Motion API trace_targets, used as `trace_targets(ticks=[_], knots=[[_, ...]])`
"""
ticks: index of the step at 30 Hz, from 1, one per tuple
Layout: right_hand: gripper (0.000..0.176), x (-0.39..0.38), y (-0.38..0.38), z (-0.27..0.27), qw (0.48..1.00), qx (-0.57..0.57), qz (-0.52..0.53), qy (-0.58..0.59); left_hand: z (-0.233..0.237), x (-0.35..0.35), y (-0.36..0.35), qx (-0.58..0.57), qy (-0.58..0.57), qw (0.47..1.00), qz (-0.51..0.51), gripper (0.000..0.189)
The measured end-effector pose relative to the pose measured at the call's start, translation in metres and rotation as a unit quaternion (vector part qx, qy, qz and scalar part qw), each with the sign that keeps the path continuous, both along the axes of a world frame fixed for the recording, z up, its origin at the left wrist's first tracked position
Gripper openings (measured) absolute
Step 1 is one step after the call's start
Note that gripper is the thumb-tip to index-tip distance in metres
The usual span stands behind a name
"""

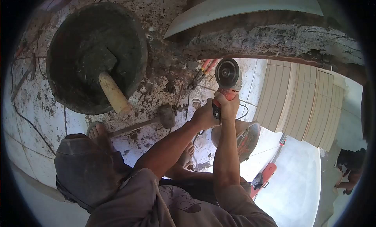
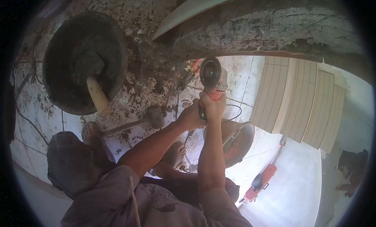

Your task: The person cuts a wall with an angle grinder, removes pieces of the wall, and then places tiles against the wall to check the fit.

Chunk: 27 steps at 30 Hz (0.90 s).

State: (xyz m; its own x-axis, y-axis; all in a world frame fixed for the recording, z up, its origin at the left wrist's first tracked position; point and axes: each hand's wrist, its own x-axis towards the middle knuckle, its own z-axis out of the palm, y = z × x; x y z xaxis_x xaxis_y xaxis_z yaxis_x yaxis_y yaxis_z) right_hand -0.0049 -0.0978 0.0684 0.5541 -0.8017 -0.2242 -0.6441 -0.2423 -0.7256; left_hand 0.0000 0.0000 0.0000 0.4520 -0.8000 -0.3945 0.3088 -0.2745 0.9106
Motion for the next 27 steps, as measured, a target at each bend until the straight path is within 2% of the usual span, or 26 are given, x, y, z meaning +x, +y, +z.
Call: trace_targets(ticks=[9,18,21,23,27], knots=[[0.056,0.0,-0.002,0.002,1.0,-0.013,0.001,-0.005,-0.005,-0.006,-0.006,-0.01,-0.019,1.0,0.017,0.078],[0.059,0.0,-0.008,0.001,1.0,-0.013,0.0,0.015,-0.003,-0.002,-0.01,0.011,0.001,1.0,-0.011,0.081],[0.06,-0.001,-0.011,-0.002,0.999,-0.027,0.005,0.04,-0.007,-0.005,-0.011,-0.017,0.01,1.0,0.017,0.081],[0.061,-0.002,-0.013,-0.004,0.999,-0.026,0.012,0.028,-0.01,-0.009,-0.012,-0.037,-0.029,0.997,0.057,0.077],[0.062,-0.002,-0.015,-0.008,0.999,-0.036,0.016,0.021,-0.007,-0.005,-0.012,-0.024,-0.02,0.999,0.044,0.077]])
